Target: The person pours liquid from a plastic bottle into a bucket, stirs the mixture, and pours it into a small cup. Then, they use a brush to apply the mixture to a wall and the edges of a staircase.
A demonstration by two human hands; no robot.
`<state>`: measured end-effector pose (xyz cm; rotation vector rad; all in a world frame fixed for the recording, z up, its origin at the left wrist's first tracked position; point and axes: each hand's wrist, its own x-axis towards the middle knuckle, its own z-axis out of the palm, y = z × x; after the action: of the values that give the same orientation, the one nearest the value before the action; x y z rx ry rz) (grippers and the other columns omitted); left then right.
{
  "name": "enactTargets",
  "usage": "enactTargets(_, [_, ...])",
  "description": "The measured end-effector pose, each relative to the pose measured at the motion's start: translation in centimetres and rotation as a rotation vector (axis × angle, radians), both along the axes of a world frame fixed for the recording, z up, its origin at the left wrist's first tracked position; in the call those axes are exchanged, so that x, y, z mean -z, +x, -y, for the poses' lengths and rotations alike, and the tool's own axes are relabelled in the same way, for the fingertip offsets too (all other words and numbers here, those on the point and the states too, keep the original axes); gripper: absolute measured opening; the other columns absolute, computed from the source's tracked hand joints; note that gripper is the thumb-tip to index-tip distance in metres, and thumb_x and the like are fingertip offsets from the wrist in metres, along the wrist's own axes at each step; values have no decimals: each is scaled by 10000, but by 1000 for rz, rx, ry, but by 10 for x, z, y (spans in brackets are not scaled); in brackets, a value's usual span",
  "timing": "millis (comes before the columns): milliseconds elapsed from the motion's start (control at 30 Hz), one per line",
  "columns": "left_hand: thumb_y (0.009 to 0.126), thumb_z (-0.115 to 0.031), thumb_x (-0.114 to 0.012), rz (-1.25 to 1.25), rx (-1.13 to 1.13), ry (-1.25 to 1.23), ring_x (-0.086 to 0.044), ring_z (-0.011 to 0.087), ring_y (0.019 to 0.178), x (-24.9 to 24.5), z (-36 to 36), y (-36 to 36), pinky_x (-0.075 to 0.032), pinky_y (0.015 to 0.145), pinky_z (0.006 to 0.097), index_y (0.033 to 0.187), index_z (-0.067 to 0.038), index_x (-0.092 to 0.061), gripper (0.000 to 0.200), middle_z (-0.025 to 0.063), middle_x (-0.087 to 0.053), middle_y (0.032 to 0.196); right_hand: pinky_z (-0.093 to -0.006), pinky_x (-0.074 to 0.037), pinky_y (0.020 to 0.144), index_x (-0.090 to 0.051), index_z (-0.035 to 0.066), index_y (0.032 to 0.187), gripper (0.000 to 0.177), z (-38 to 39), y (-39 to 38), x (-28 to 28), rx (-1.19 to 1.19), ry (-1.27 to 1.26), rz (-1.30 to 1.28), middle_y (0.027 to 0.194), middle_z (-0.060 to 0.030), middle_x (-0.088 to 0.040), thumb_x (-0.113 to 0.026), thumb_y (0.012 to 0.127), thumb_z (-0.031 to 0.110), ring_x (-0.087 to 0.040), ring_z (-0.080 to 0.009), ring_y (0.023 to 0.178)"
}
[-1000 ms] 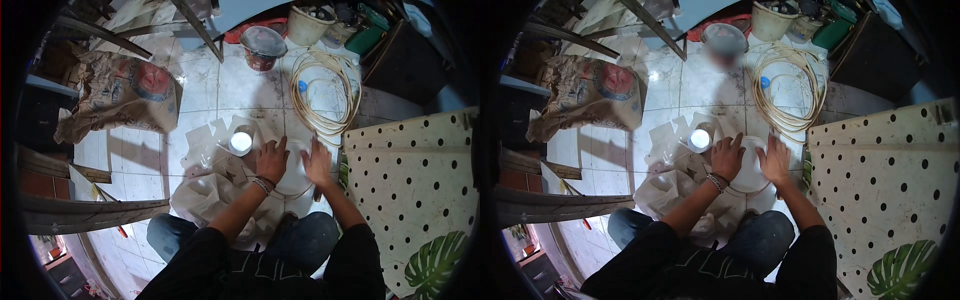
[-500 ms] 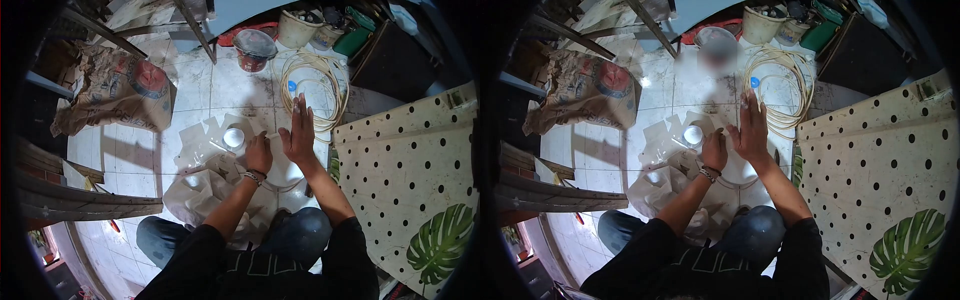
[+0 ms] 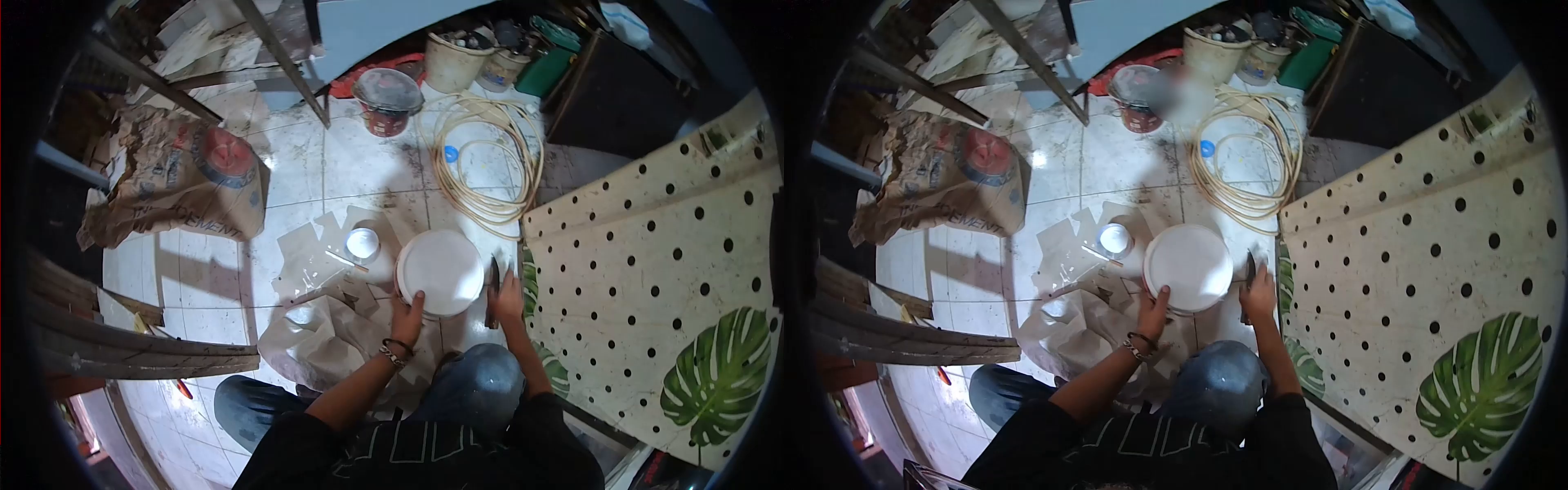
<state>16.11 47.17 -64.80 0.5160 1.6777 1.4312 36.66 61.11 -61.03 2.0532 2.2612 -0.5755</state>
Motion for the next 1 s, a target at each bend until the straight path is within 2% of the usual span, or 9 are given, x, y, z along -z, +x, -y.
enactTargets(100, [937, -400, -581, 369, 143, -294, -586, 210, 1051, -72, -7, -18, -521, 788, 304, 1433, -3, -207, 737, 180, -525, 1233, -496, -484, 873, -275, 45, 1425, 739, 38, 25, 47, -11, -65, 168, 1199, -201, -483, -636, 811, 239, -510, -405, 1108])
enactTargets(233, [891, -393, -651, -165, 28, 5, -584, 157, 801, -25, 16, -65, -481, 621, 306, 1264, -27, -481, 550, 112, -580, 1017, -500, -497, 841, -276, 27, 1415, 739, 44, 32, 70, 8, -3, 120, 1134, -212, -524, -644, 798, 203, -547, -408, 1045])
enactTargets(300, [852, -330, -696, -644, -209, -3, -610, 227, 826, -18, 18, -93, -490, 748, 343, 1216, -8, -536, 512, 102, -612, 947, -509, -499, 825, -270, 21, 1416, 745, 44, 27, 70, 23, -38, 117, 1117, -221, -539, -650, 798, 189, -561, -418, 1021])
enactTargets(367, [800, -228, -722, -603, -272, -201, -619, 258, 833, -20, 14, -128, -493, 747, 362, 1190, 3, -544, 487, 138, -611, 980, -518, -499, 810, -261, 20, 1421, 749, 42, 28, 66, 17, -75, 150, 1104, -230, -551, -653, 801, 173, -574, -431, 997])
enactTargets(633, [846, -100, -591, -1080, 544, -300, -546, 329, 1169, -29, -68, -222, -486, 936, 407, 1296, -119, -517, 456, 147, -562, 1278, -411, -503, 781, -241, 1, 1455, 710, 72, 57, 97, 84, 99, -443, 1006, -189, -619, -566, 828, 67, -621, -307, 915])
enactTargets(767, [844, -112, -576, -1231, 848, -30, -520, 308, 1222, -33, -99, -223, -427, 1017, 429, 1369, -183, -458, 542, 119, -516, 1365, -332, -506, 686, -237, 25, 1473, 672, 86, 74, 120, 151, 49, -534, 957, -133, -612, -506, 860, 83, -608, -209, 777])
enactTargets(900, [815, -145, -593, -1348, 1293, -58, -601, 180, 1064, -28, -126, -218, -394, 972, 384, 1077, -192, -666, 276, 28, -659, 1048, -295, -485, 574, -276, 51, 1468, 615, 100, 61, 85, 395, -103, -651, 916, -101, -594, -469, 885, 88, -570, -149, 678])
enactTargets(933, [806, -167, -602, -1378, 1237, -8, -621, 149, 962, -27, -127, -219, -386, 939, 348, 926, -187, -695, 153, -6, -661, 887, -288, -476, 572, -280, 42, 1467, 618, 100, 55, 71, 444, -122, -697, 903, -103, -596, -461, 879, 96, -562, -147, 662])
enactTargets(1000, [806, -170, -603, -1413, 1169, -45, -633, 176, 941, -24, -126, -226, -400, 932, 358, 941, -185, -691, 161, 8, -667, 884, -276, -457, 570, -289, 24, 1466, 625, 105, 49, 54, 546, -171, -787, 877, -108, -598, -445, 867, 112, -546, -144, 630])
